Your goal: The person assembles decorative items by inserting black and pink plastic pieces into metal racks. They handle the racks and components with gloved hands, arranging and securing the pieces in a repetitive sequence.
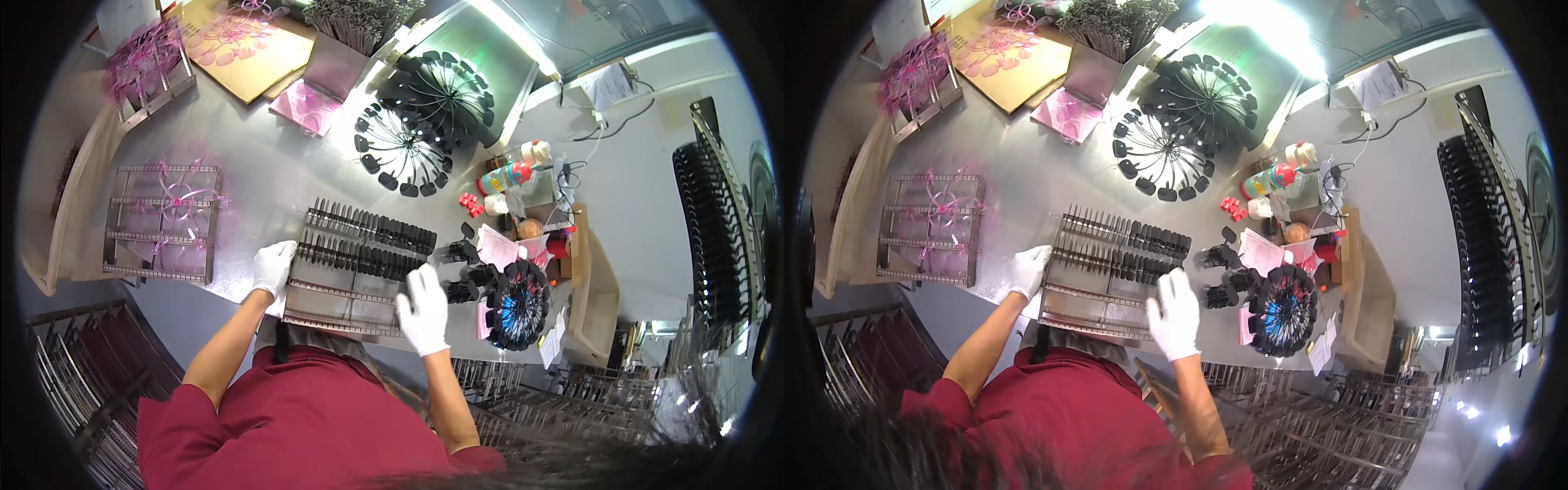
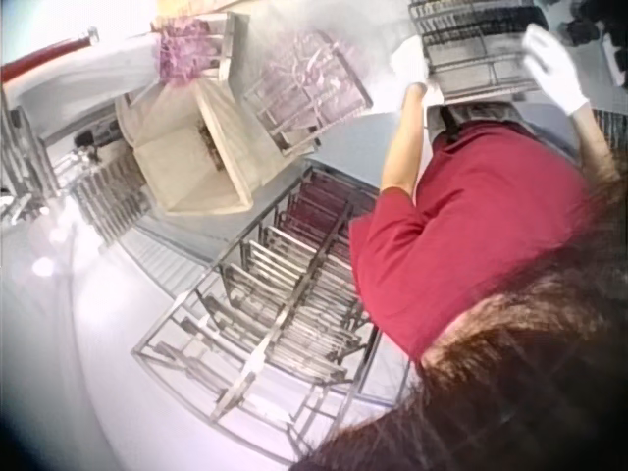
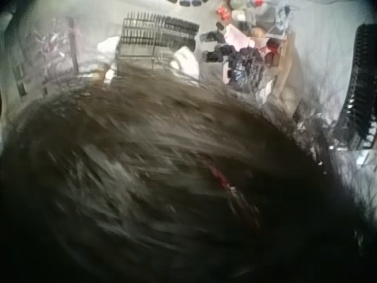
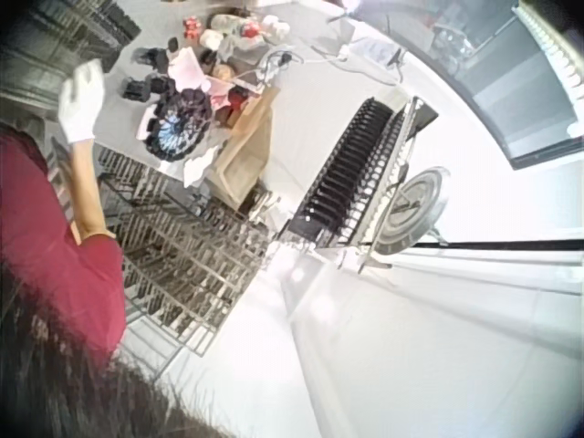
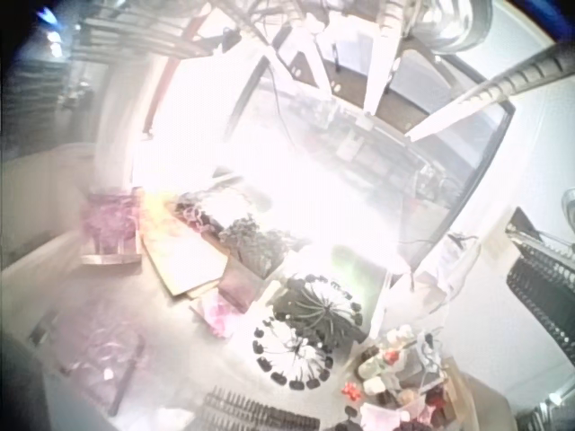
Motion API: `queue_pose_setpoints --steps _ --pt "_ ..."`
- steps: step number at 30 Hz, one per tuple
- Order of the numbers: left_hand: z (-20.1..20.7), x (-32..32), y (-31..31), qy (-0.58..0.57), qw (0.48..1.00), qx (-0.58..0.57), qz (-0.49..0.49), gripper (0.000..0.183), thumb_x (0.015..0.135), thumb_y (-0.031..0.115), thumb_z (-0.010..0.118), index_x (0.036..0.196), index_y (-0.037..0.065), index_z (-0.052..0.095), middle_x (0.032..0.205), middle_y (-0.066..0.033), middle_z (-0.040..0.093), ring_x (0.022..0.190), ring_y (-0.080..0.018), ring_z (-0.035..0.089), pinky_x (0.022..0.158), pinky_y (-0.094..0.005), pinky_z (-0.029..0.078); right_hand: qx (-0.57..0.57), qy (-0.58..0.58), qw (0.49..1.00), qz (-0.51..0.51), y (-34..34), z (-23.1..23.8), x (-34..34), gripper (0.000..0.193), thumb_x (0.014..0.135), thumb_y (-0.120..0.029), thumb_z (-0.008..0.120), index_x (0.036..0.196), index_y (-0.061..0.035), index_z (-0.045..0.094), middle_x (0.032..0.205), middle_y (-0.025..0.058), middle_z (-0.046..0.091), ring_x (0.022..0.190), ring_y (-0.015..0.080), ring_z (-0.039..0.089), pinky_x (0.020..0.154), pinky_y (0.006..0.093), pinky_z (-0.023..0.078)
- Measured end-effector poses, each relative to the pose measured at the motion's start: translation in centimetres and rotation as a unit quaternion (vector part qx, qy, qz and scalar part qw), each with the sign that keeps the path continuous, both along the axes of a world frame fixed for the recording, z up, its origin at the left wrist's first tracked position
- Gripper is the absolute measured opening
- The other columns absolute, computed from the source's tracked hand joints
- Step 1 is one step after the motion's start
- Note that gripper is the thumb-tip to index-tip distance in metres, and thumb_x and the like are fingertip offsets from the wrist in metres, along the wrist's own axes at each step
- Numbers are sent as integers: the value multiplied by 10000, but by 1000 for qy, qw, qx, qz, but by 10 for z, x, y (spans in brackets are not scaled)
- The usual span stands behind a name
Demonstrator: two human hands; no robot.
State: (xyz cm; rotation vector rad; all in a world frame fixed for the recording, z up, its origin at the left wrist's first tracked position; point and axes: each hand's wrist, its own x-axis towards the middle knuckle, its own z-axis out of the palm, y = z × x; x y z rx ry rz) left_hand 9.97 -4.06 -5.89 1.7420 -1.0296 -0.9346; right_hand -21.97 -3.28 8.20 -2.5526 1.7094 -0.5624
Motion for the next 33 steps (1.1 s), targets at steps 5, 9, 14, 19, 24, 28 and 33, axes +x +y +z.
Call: queue_pose_setpoints --steps 5,9,14,19,24,28,33 --pt "19 -9 12 -245 962 -80 -93 243 1025 240 602 1008 85 789 866 -204 704 858 -415 699 804 -518 569 154 29 986 -57 -42 32 -14 441 988 -403 724 689 -78 720 662 178 647 583 345 653 567 440 488" --pt "29 32 -11 -116 960 -27 -254 203 980 248 640 914 96 757 857 -191 715 804 -410 700 754 -501 559 232 3 972 -42 -129 8 -38 358 1010 -318 726 774 -51 764 645 102 692 554 204 643 574 354 488" --pt "18 5 -60 -122 992 6 -42 298 1024 316 619 900 56 697 921 -205 726 874 -417 696 818 -497 553 228 -221 947 -55 -312 -66 -55 262 992 -215 708 1128 3 755 823 58 744 643 116 667 596 288 521" --pt "22 -12 -53 -50 998 39 11 269 1034 292 619 1014 36 696 1058 -213 736 1030 -415 696 923 -495 543 244 -269 913 -185 -456 -96 -42 297 953 -132 682 1178 60 703 1035 163 745 743 229 755 609 368 577" --pt "36 -6 -61 -126 983 14 -132 394 1030 273 587 1267 -33 658 1077 -226 692 1061 -410 684 969 -469 543 184 -86 948 -247 -528 -126 -110 485 827 -227 773 1232 35 721 1174 233 763 975 350 771 853 449 618" --pt "59 2 -62 -228 928 133 -263 323 1013 225 557 1168 -20 700 917 -283 716 917 -451 725 868 -519 577 147 86 961 -219 -487 -74 -9 521 793 -392 741 1177 -42 772 1215 251 755 1153 427 716 1005 495 564" --pt "57 0 -65 -107 972 113 -175 428 1064 305 503 1379 57 651 1087 -299 747 1003 -494 724 933 -577 556 74 65 971 -220 -451 43 11 496 822 -429 712 1105 -25 760 1124 250 768 1092 428 726 945 517 557"
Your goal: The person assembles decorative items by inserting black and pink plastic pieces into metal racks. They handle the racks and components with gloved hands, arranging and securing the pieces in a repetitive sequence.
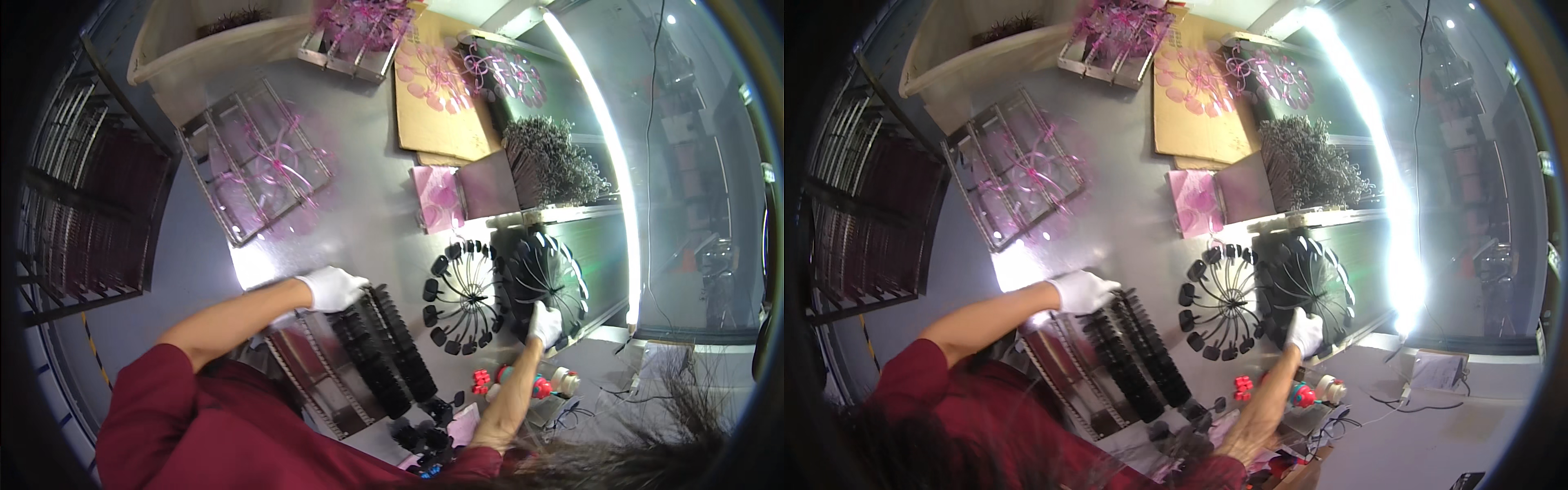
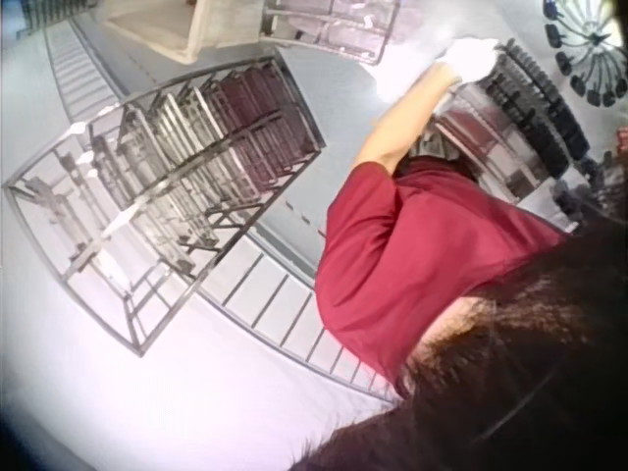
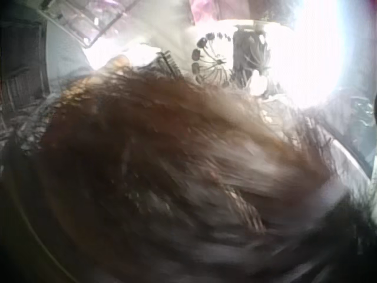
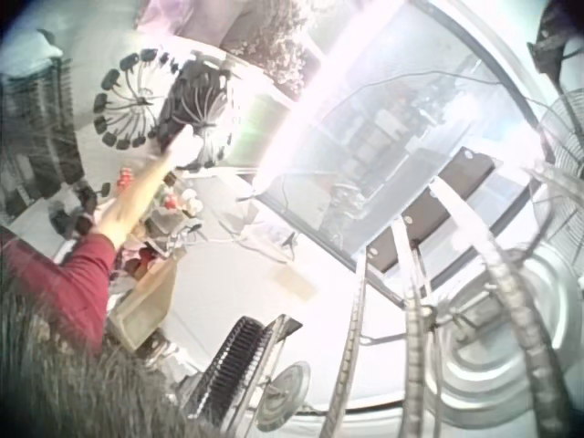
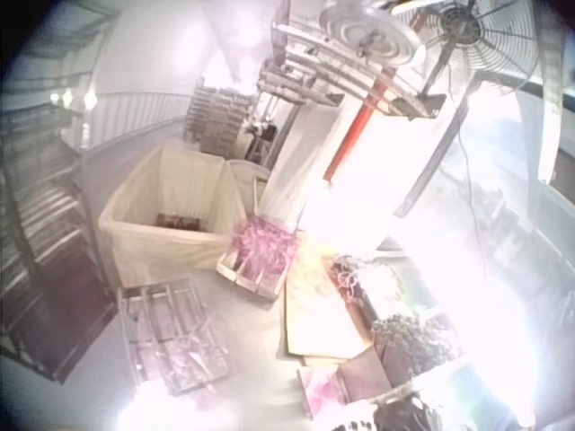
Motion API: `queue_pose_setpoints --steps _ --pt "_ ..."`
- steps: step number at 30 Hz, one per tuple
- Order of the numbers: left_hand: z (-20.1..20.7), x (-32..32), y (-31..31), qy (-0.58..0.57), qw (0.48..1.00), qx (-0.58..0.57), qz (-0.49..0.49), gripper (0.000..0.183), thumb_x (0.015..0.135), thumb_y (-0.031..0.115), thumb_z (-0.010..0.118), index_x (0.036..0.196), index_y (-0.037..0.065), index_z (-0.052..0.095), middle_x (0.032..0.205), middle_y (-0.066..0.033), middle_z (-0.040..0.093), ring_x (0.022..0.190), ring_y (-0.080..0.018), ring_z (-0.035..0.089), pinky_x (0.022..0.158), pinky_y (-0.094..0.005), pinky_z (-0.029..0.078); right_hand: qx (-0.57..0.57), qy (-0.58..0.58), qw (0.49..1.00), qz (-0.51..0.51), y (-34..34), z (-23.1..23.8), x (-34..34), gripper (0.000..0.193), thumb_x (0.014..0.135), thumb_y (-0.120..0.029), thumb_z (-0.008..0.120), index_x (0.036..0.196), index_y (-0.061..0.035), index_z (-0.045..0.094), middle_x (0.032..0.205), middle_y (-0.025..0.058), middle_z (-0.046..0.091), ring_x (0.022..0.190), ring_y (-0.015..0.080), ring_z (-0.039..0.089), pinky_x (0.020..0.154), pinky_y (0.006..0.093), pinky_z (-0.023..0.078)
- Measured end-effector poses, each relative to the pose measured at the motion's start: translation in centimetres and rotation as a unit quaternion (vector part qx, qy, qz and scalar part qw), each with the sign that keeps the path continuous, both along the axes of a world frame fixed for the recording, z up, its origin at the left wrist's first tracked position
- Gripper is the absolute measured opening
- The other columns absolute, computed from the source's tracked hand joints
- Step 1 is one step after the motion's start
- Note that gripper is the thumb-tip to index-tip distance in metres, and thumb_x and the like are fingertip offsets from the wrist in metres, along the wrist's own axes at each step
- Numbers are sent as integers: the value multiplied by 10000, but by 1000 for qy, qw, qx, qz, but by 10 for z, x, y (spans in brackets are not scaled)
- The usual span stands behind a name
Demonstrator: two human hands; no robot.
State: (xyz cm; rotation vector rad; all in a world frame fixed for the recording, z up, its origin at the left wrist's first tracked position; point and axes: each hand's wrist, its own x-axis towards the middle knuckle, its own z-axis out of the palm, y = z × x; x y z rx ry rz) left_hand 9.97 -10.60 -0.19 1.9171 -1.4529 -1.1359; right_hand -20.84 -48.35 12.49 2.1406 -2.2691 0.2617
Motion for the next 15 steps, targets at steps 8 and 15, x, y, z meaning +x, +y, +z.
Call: queue_pose_setpoints --steps 8,15 --pt "12 38 21 191 969 -154 18 399 1119 327 522 1357 46 678 1166 -190 775 1077 -373 745 990 -453 568 10 -78 988 130 264 -35 -68 263 859 -219 715 955 24 692 924 250 731 878 411 703 859 495 544" --pt "60 245 137 -68 885 -410 210 227 1007 83 662 1214 7 716 996 -189 727 923 -384 698 834 -452 563 -3 -36 999 -8 406 -68 3 302 826 -242 730 915 46 744 901 248 744 849 419 708 807 496 558"
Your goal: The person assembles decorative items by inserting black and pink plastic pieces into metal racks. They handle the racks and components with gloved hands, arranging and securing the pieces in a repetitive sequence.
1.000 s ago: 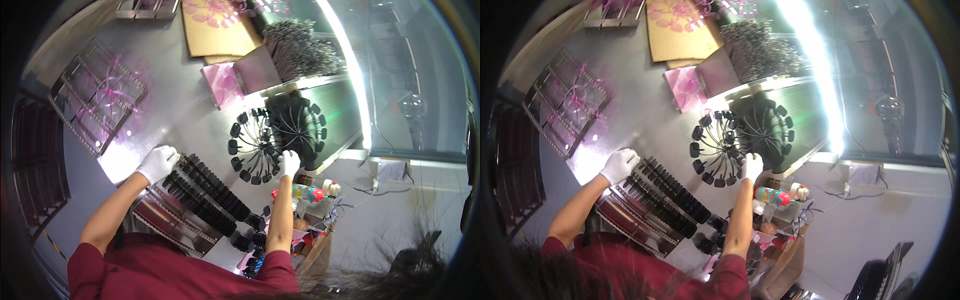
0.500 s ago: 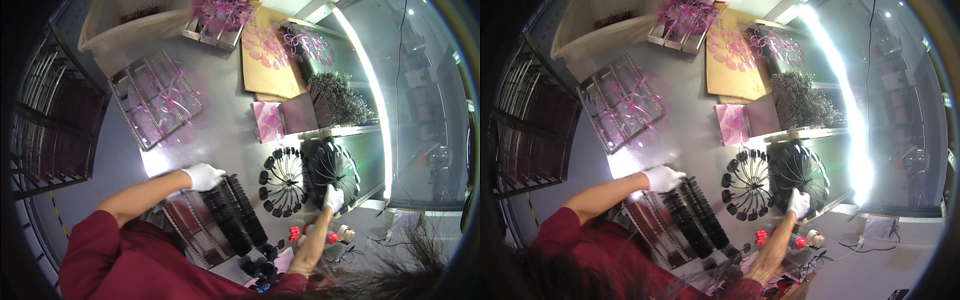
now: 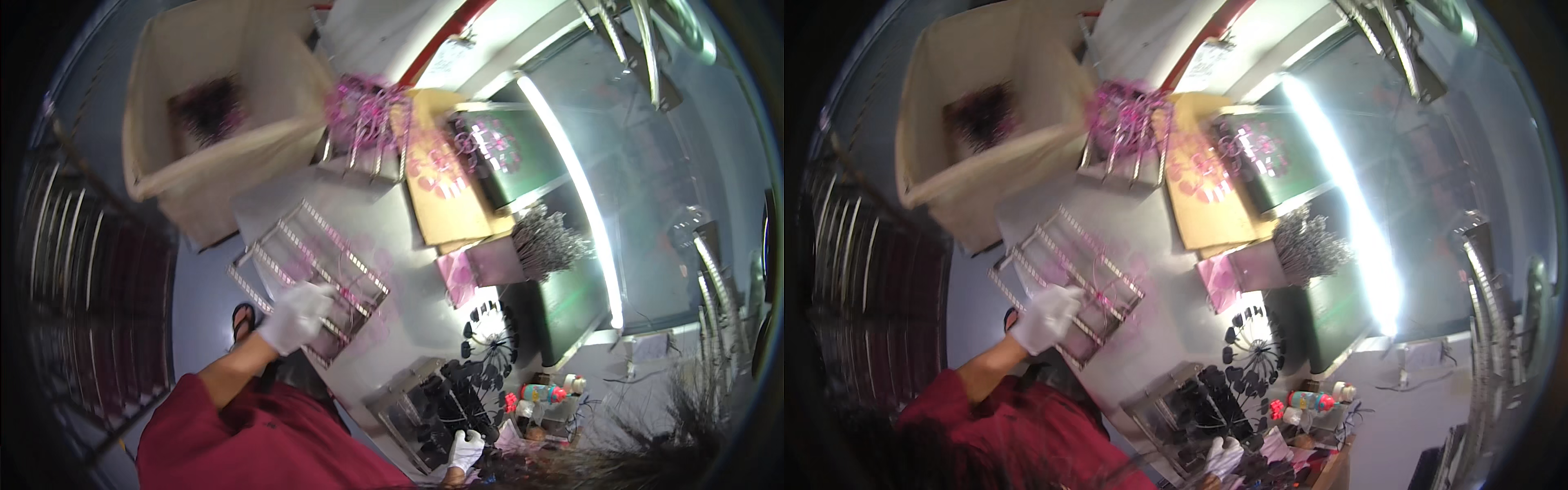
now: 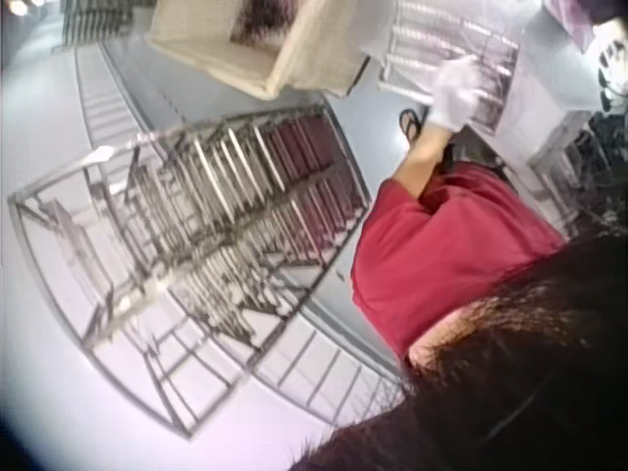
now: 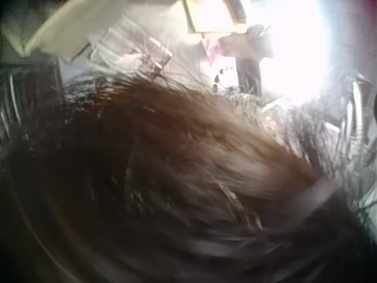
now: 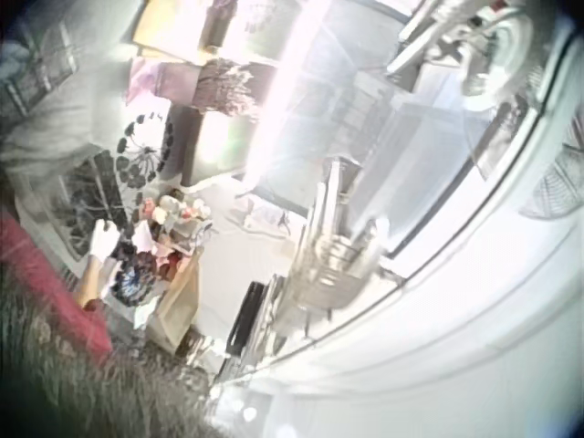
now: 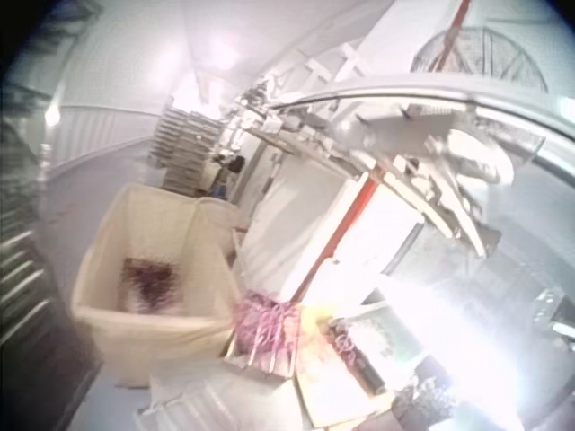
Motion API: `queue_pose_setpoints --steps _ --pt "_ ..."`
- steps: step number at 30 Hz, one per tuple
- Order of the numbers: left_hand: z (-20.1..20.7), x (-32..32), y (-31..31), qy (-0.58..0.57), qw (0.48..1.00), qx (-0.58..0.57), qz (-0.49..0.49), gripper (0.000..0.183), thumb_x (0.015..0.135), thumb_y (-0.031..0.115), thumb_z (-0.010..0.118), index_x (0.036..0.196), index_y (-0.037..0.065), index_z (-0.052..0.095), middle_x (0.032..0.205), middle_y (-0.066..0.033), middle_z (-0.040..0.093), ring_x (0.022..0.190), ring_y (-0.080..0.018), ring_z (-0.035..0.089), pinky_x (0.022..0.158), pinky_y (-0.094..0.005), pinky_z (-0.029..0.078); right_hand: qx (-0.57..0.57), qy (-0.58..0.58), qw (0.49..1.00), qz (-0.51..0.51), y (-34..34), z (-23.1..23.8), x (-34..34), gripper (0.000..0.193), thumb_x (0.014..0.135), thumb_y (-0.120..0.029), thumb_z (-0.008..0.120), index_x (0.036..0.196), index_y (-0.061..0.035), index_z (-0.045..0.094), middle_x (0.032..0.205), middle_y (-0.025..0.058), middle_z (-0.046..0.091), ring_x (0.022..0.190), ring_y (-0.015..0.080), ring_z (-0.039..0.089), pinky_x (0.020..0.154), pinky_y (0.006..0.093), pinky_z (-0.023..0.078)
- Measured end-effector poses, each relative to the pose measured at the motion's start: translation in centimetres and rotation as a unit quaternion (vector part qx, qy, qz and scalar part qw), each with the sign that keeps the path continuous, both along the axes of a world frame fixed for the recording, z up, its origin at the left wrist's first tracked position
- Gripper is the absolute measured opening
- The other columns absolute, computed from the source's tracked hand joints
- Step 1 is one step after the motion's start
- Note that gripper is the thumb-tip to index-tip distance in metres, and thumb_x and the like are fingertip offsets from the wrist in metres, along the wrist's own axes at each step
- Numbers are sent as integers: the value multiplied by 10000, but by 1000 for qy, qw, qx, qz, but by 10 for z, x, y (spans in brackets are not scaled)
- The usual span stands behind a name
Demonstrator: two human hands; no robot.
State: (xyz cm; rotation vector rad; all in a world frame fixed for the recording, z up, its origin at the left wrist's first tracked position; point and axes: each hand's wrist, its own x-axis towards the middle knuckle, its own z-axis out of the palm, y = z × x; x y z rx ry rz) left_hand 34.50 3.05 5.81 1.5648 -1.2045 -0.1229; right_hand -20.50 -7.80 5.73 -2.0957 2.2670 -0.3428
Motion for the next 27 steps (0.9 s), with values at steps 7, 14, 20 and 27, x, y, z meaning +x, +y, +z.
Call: queue_pose_setpoints --steps 7,14,20,27 --pt "-54 167 53 -119 915 380 70 227 964 262 620 1049 55 658 932 -189 719 885 -403 707 755 -529 547 -68 73 990 95 -39 60 113 177 880 -155 705 975 -17 764 982 199 739 955 387 709 855 470 570" --pt "-60 165 6 -74 928 366 9 254 942 172 567 1132 66 696 851 -171 758 767 -387 757 678 -537 596 9 24 960 279 -192 43 325 223 916 -170 690 1069 -30 774 1049 210 746 999 374 725 909 457 571" --pt "-62 168 -8 -28 940 338 33 382 882 242 651 1228 108 740 932 -134 765 817 -342 750 751 -464 604 189 -338 904 184 -449 -29 523 333 983 -164 633 1268 1 685 1016 167 743 782 287 776 630 370 598" --pt "-63 170 -18 71 911 405 37 415 786 250 734 1185 147 780 881 -103 746 800 -332 741 752 -433 606 187 -502 834 131 -618 -73 632 113 899 -109 663 871 -15 719 789 101 708 725 228 736 595 326 554"
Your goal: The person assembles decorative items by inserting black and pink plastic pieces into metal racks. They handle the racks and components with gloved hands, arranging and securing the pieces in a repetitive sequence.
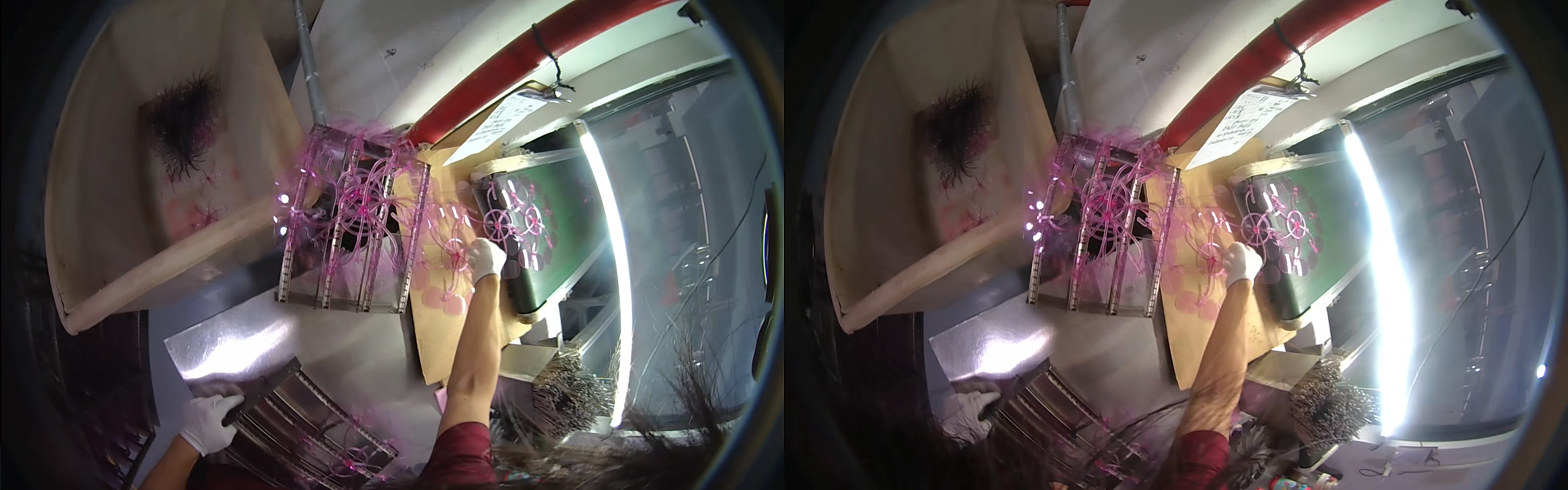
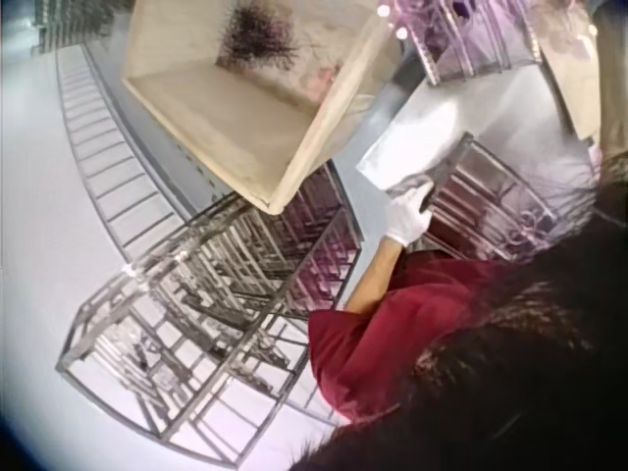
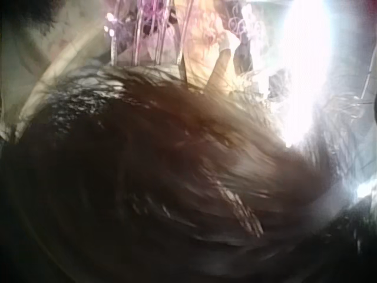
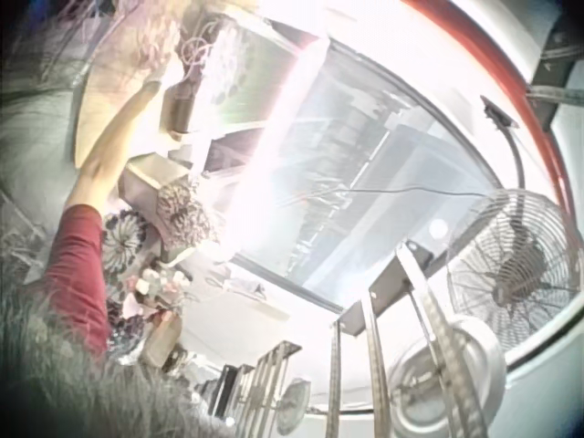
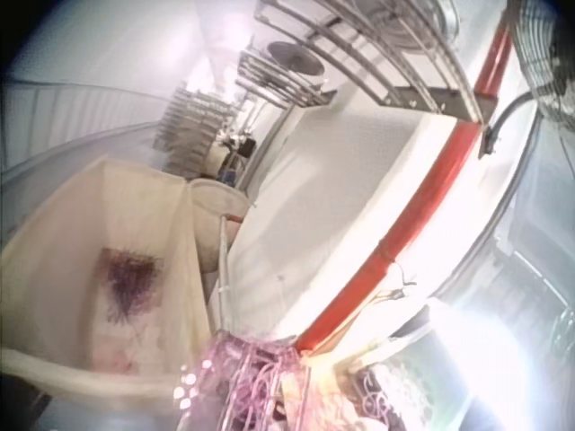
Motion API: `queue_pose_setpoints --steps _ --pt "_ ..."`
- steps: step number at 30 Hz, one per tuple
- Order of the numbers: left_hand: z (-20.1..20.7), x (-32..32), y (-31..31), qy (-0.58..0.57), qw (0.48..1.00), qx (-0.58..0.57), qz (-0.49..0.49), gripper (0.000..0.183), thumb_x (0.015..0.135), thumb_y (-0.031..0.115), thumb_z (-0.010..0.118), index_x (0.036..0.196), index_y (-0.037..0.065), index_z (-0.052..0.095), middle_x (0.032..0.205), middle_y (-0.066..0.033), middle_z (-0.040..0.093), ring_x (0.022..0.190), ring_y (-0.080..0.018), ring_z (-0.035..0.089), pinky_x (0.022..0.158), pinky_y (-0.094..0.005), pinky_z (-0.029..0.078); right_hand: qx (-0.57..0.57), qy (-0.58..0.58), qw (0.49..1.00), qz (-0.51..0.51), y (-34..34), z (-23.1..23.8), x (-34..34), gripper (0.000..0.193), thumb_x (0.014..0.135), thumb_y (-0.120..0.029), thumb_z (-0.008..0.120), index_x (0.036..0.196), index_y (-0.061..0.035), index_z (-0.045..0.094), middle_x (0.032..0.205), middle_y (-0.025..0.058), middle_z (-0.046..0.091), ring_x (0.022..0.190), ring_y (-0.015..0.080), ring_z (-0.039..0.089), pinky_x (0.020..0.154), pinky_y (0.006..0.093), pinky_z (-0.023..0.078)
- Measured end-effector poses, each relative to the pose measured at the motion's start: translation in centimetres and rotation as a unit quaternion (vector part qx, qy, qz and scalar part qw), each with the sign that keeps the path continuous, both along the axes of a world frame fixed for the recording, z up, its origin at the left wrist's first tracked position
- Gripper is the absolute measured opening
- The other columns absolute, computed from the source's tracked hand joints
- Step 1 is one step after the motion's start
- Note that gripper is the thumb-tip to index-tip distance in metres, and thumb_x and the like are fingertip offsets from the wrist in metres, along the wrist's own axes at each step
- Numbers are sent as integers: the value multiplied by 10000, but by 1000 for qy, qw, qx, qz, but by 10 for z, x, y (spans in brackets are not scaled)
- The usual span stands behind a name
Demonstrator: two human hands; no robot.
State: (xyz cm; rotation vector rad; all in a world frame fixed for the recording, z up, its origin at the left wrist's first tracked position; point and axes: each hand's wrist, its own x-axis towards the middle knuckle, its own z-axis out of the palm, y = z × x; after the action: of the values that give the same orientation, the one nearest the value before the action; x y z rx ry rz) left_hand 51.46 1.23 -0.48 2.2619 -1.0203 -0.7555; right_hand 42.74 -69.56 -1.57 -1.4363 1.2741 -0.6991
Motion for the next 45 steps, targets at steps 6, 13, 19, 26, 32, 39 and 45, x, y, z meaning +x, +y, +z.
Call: queue_pose_setpoints --steps 6,13,19,26,32,39,45 --pt "21 11 -9 147 979 135 -31 486 915 276 700 1371 108 684 1224 -108 719 1148 -299 700 1006 -407 553 -353 416 837 -30 39 56 6 351 846 -341 654 892 -30 809 825 220 761 834 402 760 838 470 582" --pt "-11 1 0 -6 998 -61 -3 387 746 181 729 1124 124 794 900 -79 775 808 -299 761 767 -409 618 -257 433 864 -4 81 -20 -24 317 782 -349 788 923 -65 798 988 209 784 961 362 766 920 443 583" --pt "-9 -2 4 -19 997 -75 8 396 738 205 759 1129 148 793 890 -60 771 820 -293 759 774 -418 616 -218 497 840 -13 109 3 -30 383 738 -351 821 970 -51 772 991 195 783 955 358 761 901 439 583" --pt "-29 -9 5 -5 992 -123 16 395 767 237 773 1149 141 770 944 -79 781 855 -300 763 757 -440 609 -240 367 898 -41 189 85 -145 293 763 -239 805 965 -37 742 902 159 767 845 274 742 838 402 588" --pt "-30 -7 3 -5 992 -129 1 379 836 297 713 1175 140 775 1004 -84 791 905 -296 764 817 -433 602 -343 176 922 43 252 93 -22 202 781 -141 798 855 -42 638 805 97 678 710 240 641 725 386 544" --pt "-26 -4 8 32 997 -64 4 409 887 357 708 1243 159 743 1079 -95 778 1021 -315 744 902 -448 587 -381 213 897 74 289 72 123 130 874 -202 683 870 -73 675 837 198 740 851 413 731 840 480 568" --pt "2 29 20 216 959 -144 -114 560 871 241 722 1384 30 647 1129 -191 680 1092 -327 667 981 -414 538 -281 168 942 74 380 148 7 156 890 -169 723 957 -33 687 758 130 705 685 282 713 706 386 565"
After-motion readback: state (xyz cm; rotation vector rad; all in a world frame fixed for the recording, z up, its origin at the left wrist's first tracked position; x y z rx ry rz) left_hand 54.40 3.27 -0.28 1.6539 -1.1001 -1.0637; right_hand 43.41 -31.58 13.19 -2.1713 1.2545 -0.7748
